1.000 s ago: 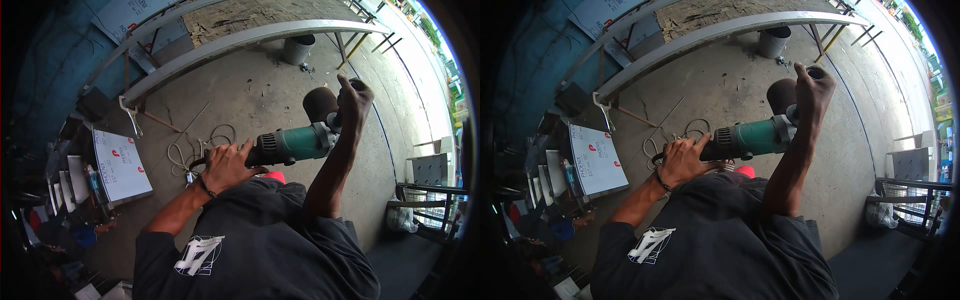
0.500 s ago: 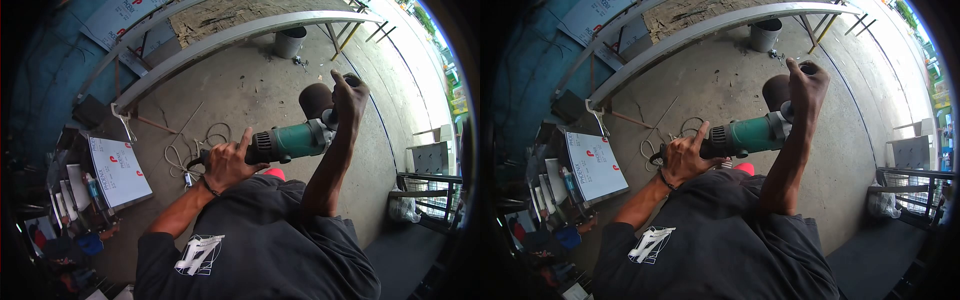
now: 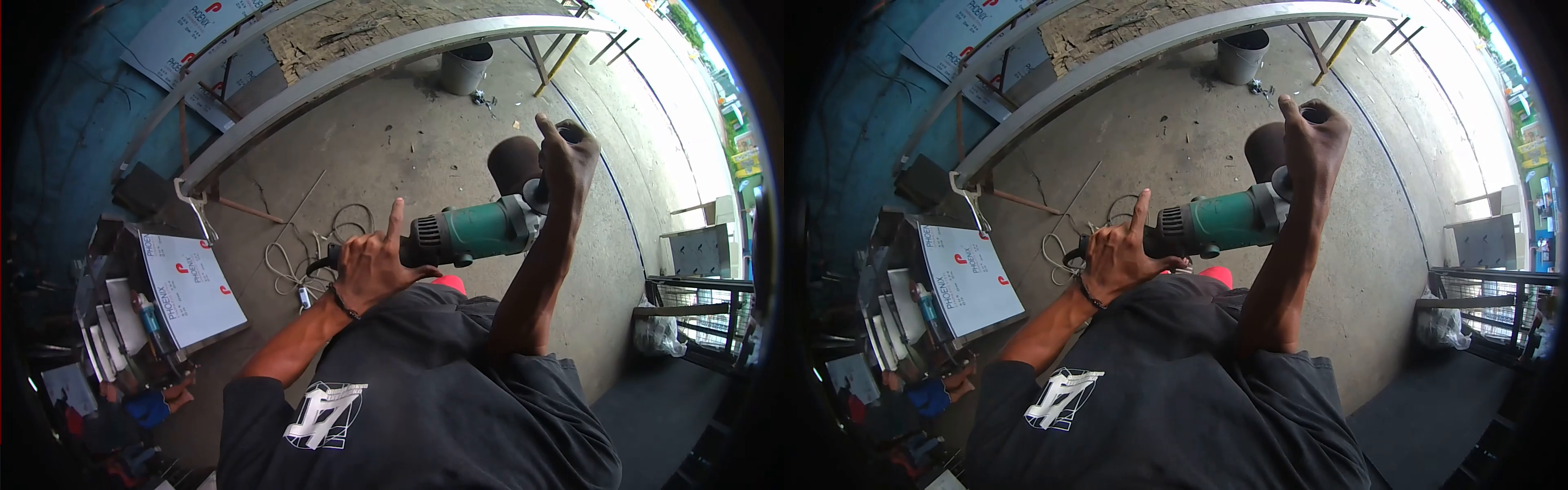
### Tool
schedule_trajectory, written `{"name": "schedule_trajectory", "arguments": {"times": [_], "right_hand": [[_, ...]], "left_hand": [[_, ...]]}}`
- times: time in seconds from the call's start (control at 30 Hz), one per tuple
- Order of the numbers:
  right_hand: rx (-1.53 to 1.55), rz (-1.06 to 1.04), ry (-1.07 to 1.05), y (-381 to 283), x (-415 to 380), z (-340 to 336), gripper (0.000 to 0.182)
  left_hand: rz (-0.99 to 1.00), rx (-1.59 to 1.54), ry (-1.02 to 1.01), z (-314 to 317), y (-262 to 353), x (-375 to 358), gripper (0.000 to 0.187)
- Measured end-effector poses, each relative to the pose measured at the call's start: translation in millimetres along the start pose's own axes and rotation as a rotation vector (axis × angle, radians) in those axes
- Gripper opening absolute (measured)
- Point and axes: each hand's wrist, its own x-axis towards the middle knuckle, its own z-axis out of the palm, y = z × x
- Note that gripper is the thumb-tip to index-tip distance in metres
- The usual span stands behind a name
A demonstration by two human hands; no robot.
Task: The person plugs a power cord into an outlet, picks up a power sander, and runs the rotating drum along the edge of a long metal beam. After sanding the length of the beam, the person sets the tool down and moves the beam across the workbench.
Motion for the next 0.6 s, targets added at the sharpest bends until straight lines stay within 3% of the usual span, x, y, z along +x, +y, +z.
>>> {"name": "schedule_trajectory", "arguments": {"times": [0.27, 0.6], "right_hand": [[-0.063, -0.02, -0.01, -2.7, 15.4, 16.1, 0.034], [-0.064, 0.02, -0.065, -19.7, 67.0, 86.5, 0.033]], "left_hand": [[0.087, 0.01, 0.043, -1.5, -16.9, 11.7, 0.113], [0.13, -0.144, 0.117, 4.6, -77.0, 68.2, 0.123]]}}
